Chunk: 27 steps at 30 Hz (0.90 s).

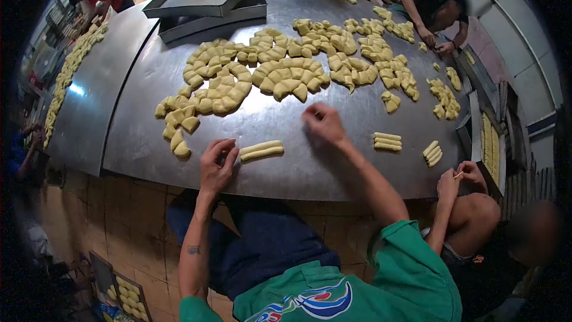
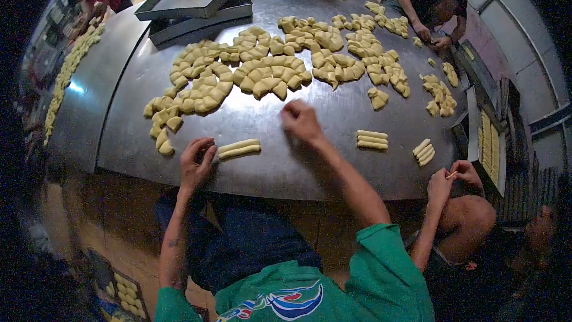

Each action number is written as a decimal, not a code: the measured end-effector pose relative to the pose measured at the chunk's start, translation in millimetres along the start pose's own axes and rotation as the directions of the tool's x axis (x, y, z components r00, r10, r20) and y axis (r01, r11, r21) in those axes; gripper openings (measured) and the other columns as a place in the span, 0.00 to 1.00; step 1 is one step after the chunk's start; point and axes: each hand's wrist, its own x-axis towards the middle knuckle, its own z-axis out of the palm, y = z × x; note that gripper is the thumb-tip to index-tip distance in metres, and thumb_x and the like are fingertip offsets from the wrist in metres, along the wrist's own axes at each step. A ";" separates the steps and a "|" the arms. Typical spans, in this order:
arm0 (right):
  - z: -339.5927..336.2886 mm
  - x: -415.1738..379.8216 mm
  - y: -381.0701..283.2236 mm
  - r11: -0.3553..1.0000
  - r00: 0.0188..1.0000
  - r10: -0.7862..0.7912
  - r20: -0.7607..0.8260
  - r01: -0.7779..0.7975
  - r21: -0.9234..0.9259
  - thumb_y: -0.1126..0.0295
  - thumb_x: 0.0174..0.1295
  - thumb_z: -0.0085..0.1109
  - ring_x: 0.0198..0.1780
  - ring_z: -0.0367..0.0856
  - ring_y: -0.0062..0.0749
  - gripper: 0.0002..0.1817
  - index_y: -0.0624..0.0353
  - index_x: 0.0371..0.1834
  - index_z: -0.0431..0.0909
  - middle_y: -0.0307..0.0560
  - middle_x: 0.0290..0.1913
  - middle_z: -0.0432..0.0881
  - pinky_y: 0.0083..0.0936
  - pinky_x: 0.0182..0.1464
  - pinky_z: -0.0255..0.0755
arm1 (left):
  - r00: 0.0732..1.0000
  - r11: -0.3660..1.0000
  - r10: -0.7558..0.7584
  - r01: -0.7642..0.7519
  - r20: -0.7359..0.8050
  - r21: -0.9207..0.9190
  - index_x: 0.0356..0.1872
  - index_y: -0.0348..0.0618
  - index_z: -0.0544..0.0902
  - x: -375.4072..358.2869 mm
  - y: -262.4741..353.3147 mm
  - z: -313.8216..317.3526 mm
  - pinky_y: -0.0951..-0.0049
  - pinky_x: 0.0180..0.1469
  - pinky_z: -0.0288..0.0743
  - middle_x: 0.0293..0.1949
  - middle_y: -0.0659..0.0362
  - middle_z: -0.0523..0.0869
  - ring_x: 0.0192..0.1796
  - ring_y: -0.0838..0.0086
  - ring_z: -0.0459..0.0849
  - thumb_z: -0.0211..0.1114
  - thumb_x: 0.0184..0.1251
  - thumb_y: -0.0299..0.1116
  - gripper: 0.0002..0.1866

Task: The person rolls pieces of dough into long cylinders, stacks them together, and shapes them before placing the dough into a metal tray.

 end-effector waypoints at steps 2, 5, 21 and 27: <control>-30.6 35.0 37.5 0.954 0.969 -0.057 -0.242 -0.018 -0.298 0.63 0.57 0.64 0.39 0.84 0.48 0.13 0.64 0.35 0.82 0.56 0.35 0.84 0.38 0.42 0.77 | 1.000 1.000 0.005 -0.006 0.028 0.024 0.42 0.36 0.85 -1.4 1.6 -0.9 0.74 0.42 0.79 0.42 0.55 0.85 0.40 0.71 0.86 0.69 0.64 0.27 0.08; -72.8 76.6 39.3 0.741 0.923 -0.054 -0.381 -0.219 -0.635 0.53 0.57 0.64 0.40 0.85 0.51 0.19 0.61 0.34 0.84 0.58 0.37 0.85 0.39 0.42 0.77 | 0.999 0.999 -0.019 0.018 0.035 0.028 0.40 0.36 0.85 0.3 4.1 0.8 0.75 0.42 0.80 0.40 0.55 0.86 0.39 0.73 0.86 0.70 0.63 0.27 0.08; -103.8 54.5 2.7 0.922 0.991 0.126 0.036 -0.130 0.365 0.74 0.58 0.54 0.24 0.77 0.20 0.07 0.64 0.35 0.81 0.38 0.24 0.80 0.19 0.26 0.72 | 0.998 0.998 -0.057 0.057 -0.021 -0.010 0.37 0.38 0.87 1.5 -4.2 -0.2 0.78 0.36 0.77 0.33 0.58 0.87 0.31 0.76 0.84 0.71 0.62 0.31 0.08; -3.1 -28.9 -81.5 0.648 0.791 0.138 0.596 -0.528 0.549 0.72 0.59 0.56 0.24 0.78 0.23 0.15 0.66 0.48 0.78 0.43 0.29 0.80 0.19 0.27 0.74 | 0.909 0.767 -0.290 0.408 0.301 -0.495 0.50 0.36 0.84 -1.7 49.8 8.6 0.80 0.43 0.79 0.40 0.60 0.88 0.40 0.81 0.84 0.64 0.72 0.38 0.16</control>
